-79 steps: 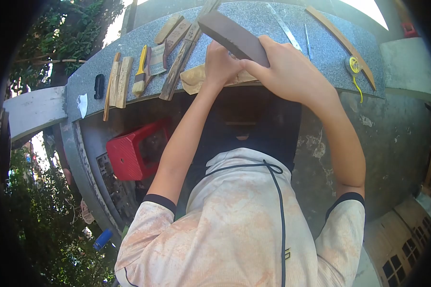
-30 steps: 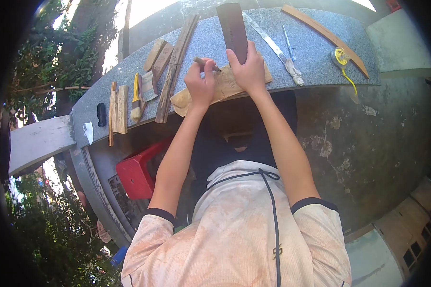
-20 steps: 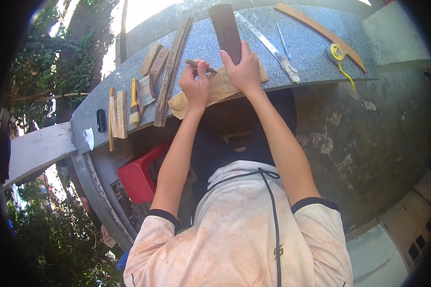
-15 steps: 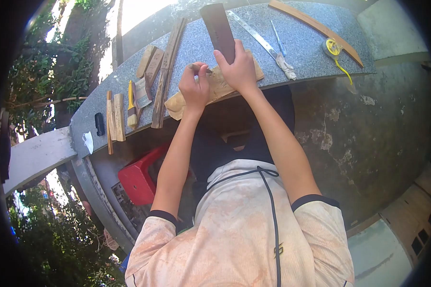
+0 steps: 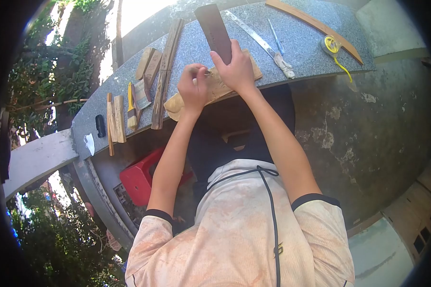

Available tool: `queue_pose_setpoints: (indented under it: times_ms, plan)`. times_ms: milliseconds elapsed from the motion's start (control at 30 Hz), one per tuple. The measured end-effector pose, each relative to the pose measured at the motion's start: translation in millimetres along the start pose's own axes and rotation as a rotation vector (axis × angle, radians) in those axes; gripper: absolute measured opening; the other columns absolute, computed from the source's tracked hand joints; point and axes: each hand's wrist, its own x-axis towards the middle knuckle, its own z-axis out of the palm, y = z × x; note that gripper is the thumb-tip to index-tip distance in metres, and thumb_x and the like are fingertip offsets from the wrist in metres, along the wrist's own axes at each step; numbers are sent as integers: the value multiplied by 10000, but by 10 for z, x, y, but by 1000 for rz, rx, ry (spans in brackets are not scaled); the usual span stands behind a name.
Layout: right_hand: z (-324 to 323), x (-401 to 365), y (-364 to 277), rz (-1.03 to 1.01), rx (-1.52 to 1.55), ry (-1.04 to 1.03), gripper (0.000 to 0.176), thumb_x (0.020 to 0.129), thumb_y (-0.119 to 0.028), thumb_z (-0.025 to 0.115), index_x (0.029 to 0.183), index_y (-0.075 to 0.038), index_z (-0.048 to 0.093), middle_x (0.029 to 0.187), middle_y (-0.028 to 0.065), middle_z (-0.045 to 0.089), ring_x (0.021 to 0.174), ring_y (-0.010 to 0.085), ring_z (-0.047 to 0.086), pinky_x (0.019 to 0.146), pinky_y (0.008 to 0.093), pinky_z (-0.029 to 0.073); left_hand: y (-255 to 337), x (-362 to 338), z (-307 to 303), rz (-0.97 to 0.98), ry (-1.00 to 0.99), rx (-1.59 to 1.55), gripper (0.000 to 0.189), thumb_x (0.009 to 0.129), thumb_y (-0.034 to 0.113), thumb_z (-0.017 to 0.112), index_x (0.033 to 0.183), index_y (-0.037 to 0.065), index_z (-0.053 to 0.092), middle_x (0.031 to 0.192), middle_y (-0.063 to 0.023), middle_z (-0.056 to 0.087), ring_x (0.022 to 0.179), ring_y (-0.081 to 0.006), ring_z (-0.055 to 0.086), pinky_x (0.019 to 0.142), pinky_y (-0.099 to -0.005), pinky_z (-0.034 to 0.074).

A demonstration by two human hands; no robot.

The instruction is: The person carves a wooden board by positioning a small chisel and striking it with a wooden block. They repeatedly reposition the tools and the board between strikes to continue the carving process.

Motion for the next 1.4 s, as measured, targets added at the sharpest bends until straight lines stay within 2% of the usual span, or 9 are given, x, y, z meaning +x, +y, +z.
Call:
queue_pose_setpoints:
  times_ms: [33, 133, 233, 633, 833, 1133, 1233, 1333, 1400]
  plan:
    - [-5, 5, -3, 6, 3, -3, 472, 977, -356, 772, 1246, -3, 612, 1012, 239, 781, 933, 433, 772, 787, 474, 607, -14, -10, 4, 193, -46, 78, 190, 1106, 168, 650, 1038, -8, 675, 882, -77, 742, 791, -178, 759, 645, -326, 586]
    - [-2, 1, 10, -9, -19, 6, 471, 977, -357, 773, 1244, -3, 613, 1017, 236, 783, 942, 433, 773, 785, 473, 608, -25, -25, 24, -304, 64, -206, 245, 1131, 221, 621, 1064, -12, 657, 928, -72, 728, 833, -158, 762, 658, -302, 614]
    - [7, -7, -3, -10, -21, 18, 467, 978, -360, 773, 1237, -4, 616, 1013, 230, 784, 941, 429, 773, 786, 471, 607, -54, 67, -30, -537, 105, -458, 266, 1136, 240, 615, 1100, -23, 633, 969, -87, 711, 844, -174, 764, 677, -295, 637]
    - [1, -5, -32, 20, -2, 6, 450, 977, -348, 772, 1243, -15, 626, 1027, 221, 787, 961, 413, 778, 817, 473, 604, -28, 55, -10, -512, 154, -399, 275, 1127, 242, 635, 1127, -32, 642, 951, -92, 724, 827, -169, 766, 658, -287, 635]
    - [15, -20, -30, 26, 20, 27, 411, 987, -347, 774, 1194, -13, 653, 1010, 207, 767, 935, 394, 757, 817, 457, 577, -2, 29, 25, -458, 122, -297, 238, 1108, 210, 663, 1067, -23, 683, 926, -95, 742, 811, -158, 768, 649, -303, 633]
    - [7, -20, -34, 17, 36, 24, 406, 983, -333, 781, 1190, -9, 649, 993, 207, 767, 921, 396, 760, 805, 459, 576, 68, -15, -7, -36, -2, 124, 153, 1039, 129, 742, 973, -1, 698, 919, -92, 765, 777, -195, 786, 659, -329, 564]
    - [3, -10, -15, 6, -16, 6, 455, 982, -352, 768, 1259, -24, 618, 1018, 226, 785, 965, 422, 776, 810, 472, 603, 15, -20, -19, -70, -33, 81, 173, 1072, 165, 710, 1027, -1, 686, 932, -95, 756, 822, -202, 796, 640, -318, 592]
    - [8, -12, -10, 3, -7, 8, 456, 980, -350, 769, 1259, -21, 621, 1017, 228, 785, 968, 422, 777, 809, 474, 604, 30, 24, -17, -527, 121, -449, 198, 1108, 202, 659, 1108, 3, 662, 979, -106, 746, 872, -225, 804, 621, -308, 632]
    - [8, -7, -10, 2, -3, 5, 455, 980, -350, 770, 1255, -19, 623, 1017, 230, 785, 970, 424, 776, 809, 475, 604, 10, 33, -25, -500, 107, -436, 213, 1123, 218, 630, 1151, 8, 647, 1010, -116, 742, 892, -240, 806, 613, -309, 651]
